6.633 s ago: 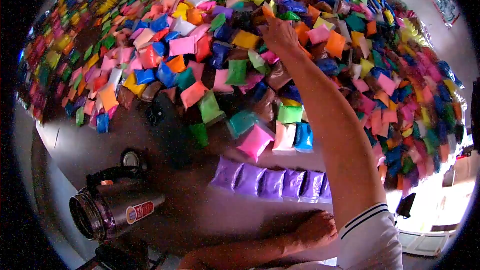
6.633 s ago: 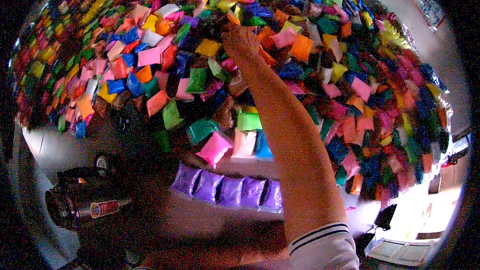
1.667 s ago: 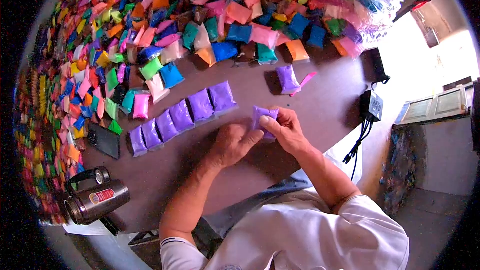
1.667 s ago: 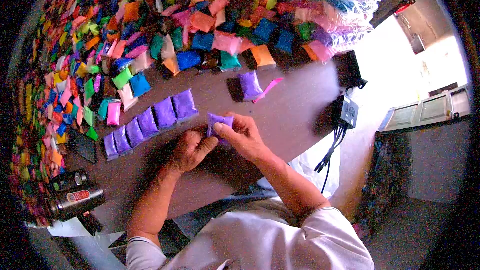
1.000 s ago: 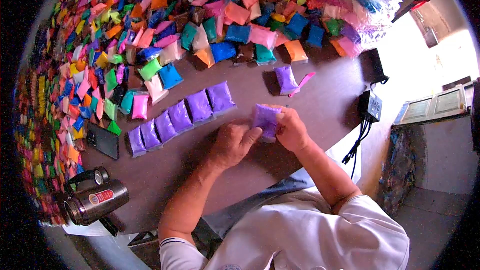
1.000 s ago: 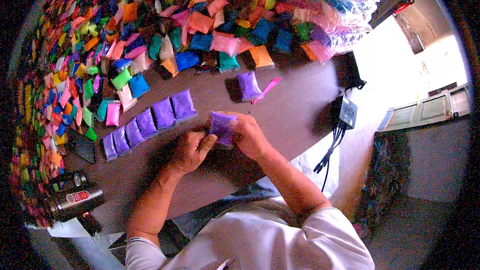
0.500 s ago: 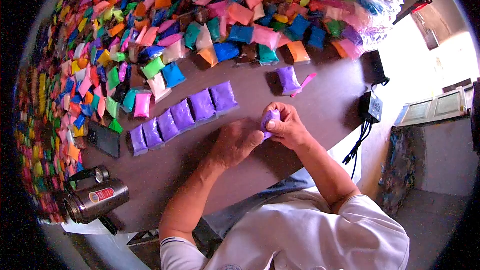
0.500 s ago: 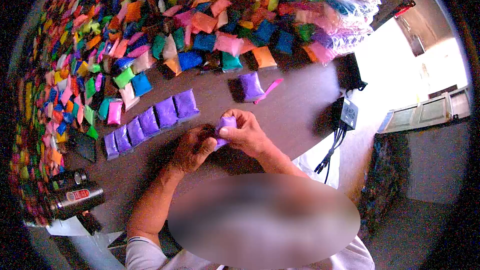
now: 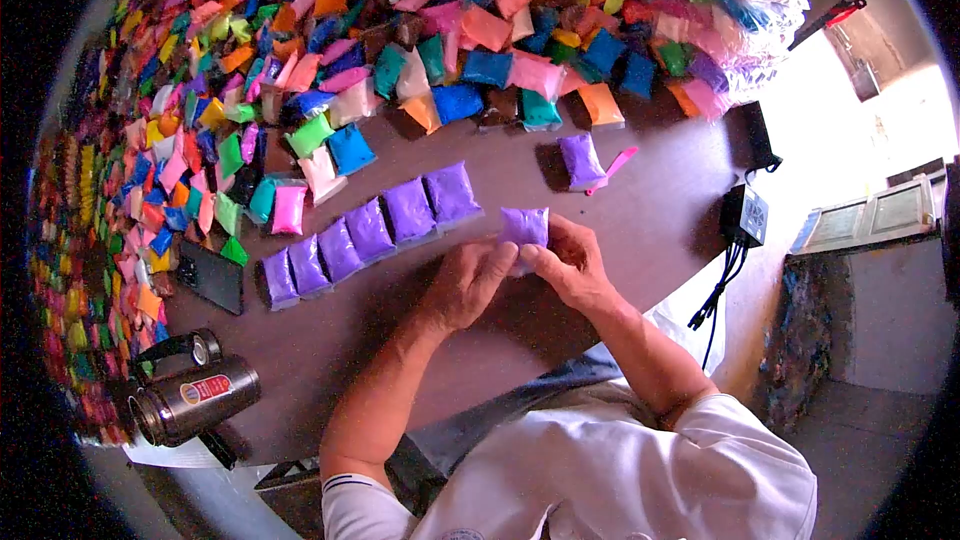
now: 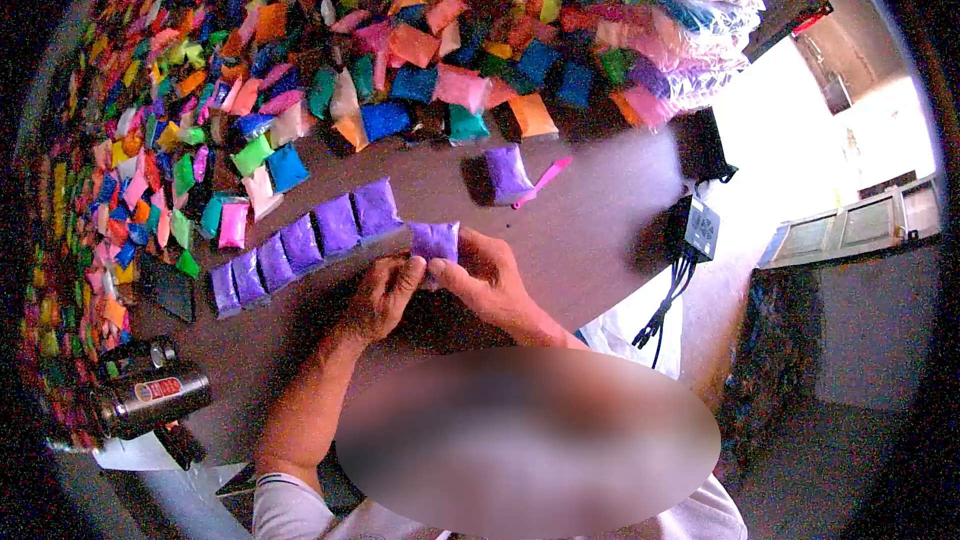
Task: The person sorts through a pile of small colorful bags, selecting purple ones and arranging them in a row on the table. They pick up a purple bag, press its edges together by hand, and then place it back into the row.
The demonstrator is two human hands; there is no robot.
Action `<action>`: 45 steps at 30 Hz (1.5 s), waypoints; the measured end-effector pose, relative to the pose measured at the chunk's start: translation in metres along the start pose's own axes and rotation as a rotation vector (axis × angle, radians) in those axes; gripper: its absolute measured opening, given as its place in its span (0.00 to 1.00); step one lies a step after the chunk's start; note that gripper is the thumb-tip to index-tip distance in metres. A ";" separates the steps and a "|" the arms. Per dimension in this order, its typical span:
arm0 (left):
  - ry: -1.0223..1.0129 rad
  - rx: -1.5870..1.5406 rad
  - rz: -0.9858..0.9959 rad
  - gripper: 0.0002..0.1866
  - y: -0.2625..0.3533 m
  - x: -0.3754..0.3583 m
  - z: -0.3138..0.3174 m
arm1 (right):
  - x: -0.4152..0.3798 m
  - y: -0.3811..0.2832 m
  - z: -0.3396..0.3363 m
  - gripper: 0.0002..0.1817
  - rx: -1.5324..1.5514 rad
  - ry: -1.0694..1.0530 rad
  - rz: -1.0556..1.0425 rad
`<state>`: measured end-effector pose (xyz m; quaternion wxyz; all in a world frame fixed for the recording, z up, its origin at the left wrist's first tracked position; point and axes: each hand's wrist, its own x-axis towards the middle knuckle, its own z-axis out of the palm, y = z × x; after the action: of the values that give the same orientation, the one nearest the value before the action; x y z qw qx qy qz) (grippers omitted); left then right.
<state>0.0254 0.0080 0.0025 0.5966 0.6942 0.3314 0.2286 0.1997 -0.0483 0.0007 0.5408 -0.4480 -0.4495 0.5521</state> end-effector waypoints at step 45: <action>0.000 0.316 0.022 0.22 0.001 0.002 0.006 | 0.004 0.016 -0.016 0.14 0.051 0.110 0.088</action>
<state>0.0312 0.0055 0.0020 0.4774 0.7831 0.3555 0.1802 0.2126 -0.0441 -0.0182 0.5511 -0.4831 -0.3845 0.5613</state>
